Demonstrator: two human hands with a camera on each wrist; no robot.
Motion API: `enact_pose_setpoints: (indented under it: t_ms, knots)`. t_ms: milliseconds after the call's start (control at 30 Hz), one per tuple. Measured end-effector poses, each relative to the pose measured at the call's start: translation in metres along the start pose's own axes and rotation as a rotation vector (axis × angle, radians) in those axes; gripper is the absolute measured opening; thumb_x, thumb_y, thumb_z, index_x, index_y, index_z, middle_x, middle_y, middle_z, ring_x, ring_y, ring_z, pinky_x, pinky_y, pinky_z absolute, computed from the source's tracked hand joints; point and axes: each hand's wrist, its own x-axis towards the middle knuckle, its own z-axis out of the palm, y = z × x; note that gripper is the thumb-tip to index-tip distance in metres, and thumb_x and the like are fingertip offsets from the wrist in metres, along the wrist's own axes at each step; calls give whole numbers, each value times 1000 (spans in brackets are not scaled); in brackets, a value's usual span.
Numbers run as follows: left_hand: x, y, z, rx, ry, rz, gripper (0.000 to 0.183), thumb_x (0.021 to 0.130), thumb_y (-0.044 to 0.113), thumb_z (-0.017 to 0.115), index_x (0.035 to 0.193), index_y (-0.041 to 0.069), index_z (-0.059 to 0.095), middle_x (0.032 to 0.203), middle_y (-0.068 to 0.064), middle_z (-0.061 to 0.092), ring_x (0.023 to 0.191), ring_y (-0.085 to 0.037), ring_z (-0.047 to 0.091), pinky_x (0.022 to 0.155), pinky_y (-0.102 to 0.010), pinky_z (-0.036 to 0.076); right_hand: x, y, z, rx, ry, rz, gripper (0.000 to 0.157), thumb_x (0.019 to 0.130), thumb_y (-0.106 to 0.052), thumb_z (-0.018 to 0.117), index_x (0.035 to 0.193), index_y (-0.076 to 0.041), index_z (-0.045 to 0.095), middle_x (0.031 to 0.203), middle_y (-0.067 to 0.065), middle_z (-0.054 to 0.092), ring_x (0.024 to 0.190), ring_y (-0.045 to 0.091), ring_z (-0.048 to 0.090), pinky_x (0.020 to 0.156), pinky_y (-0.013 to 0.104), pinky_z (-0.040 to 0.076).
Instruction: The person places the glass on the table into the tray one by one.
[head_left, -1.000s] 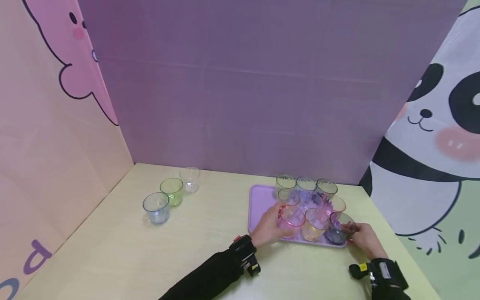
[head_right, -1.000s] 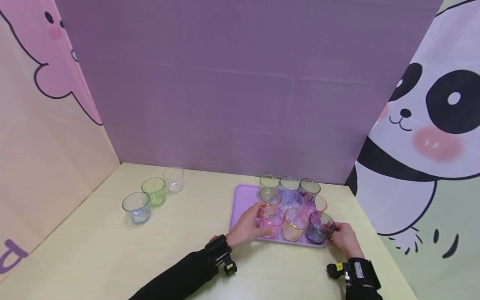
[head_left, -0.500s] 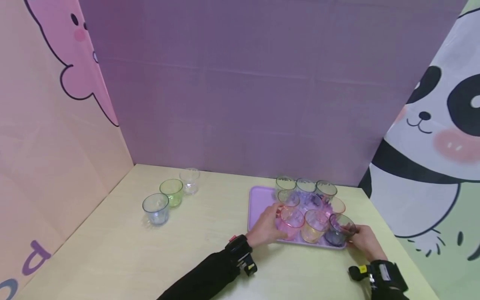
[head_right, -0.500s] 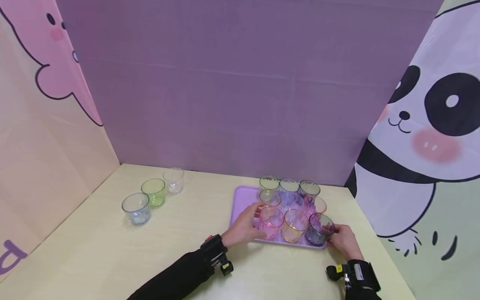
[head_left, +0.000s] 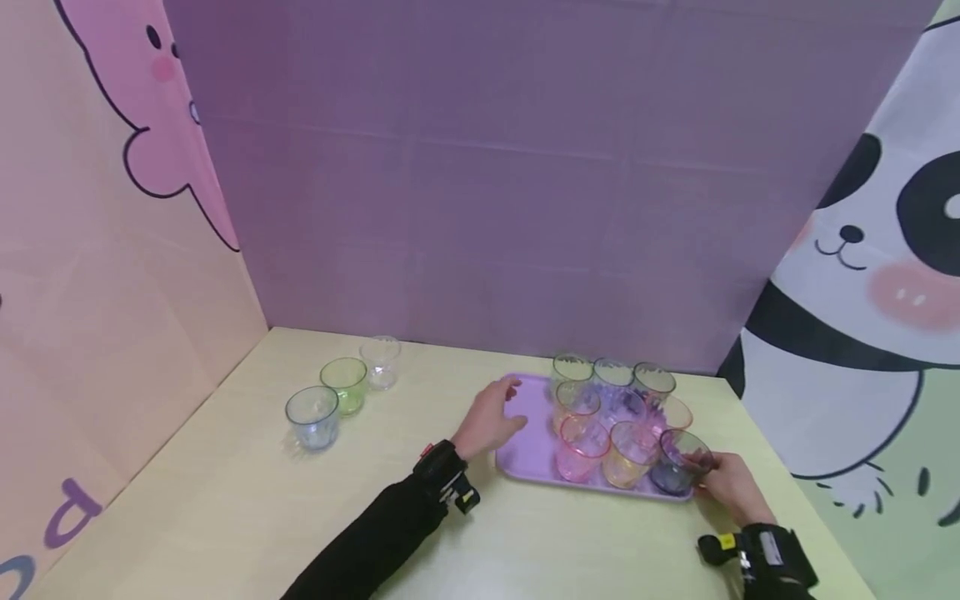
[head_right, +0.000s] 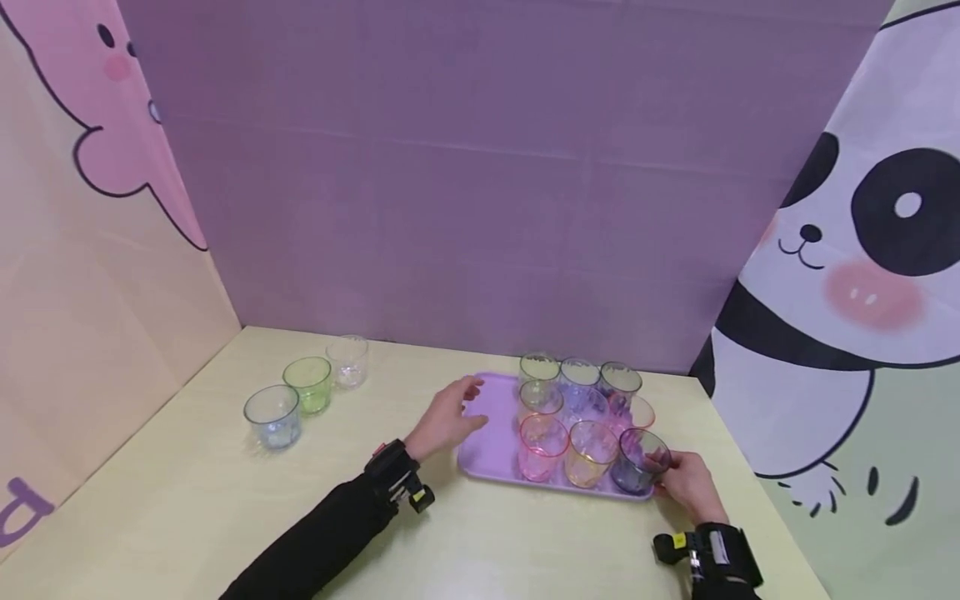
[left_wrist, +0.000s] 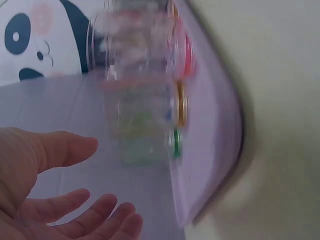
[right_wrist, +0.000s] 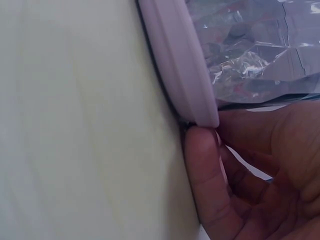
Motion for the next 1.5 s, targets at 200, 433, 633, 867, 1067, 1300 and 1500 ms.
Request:
enact_pose_setpoints:
  t_ms: [200, 433, 633, 867, 1067, 1300, 1500]
  knots:
    - [14, -10, -43, 93, 80, -53, 54, 79, 21, 68, 125, 3, 47, 116, -16, 55, 105, -28, 52, 86, -39, 45, 1, 0, 0, 20, -2, -2, 40, 71, 16, 47, 110, 18, 53, 111, 32, 55, 86, 27, 58, 59, 27, 53]
    - [27, -20, -82, 216, 110, -136, 62, 78, 27, 69, 127, -3, 45, 122, -20, 53, 113, -33, 48, 93, -42, 41, 0, -1, 0, 10, -4, 13, 41, 71, 16, 47, 111, 17, 52, 112, 32, 55, 87, 29, 59, 60, 28, 53]
    - [35, -38, -100, 401, 157, -206, 45, 76, 25, 70, 109, -2, 55, 111, -24, 54, 106, -41, 48, 79, -50, 46, 1, 0, -1, 1, -9, 35, 41, 71, 15, 47, 112, 17, 52, 114, 32, 54, 86, 28, 59, 62, 30, 53]
    - [52, -60, -112, 621, 258, -280, 23, 81, 9, 54, 98, -6, 56, 104, -31, 52, 98, -44, 48, 76, -54, 45, 2, 1, -2, 1, -13, 43, 41, 72, 16, 46, 112, 17, 51, 115, 32, 53, 88, 30, 59, 63, 31, 53]
    - [60, -82, -118, 663, 226, -447, 42, 88, 13, 43, 125, -9, 43, 124, -39, 39, 117, -52, 34, 92, -61, 30, 1, -2, -1, 30, -23, 38, 41, 72, 16, 45, 113, 17, 51, 115, 32, 52, 87, 28, 59, 62, 30, 53]
    - [62, -91, -127, 653, 180, -529, 50, 91, 12, 35, 134, -11, 29, 129, -47, 23, 118, -62, 22, 97, -64, 23, -1, -4, -2, 19, -25, 37, 37, 76, 15, 43, 111, 16, 53, 117, 32, 52, 90, 29, 58, 63, 29, 53]
    - [62, -96, -128, 652, 165, -544, 47, 93, 12, 33, 134, -9, 32, 127, -49, 24, 115, -62, 28, 95, -63, 30, -2, -4, -3, 26, -29, 41, 37, 76, 15, 42, 111, 16, 53, 115, 32, 53, 87, 26, 59, 63, 29, 53]
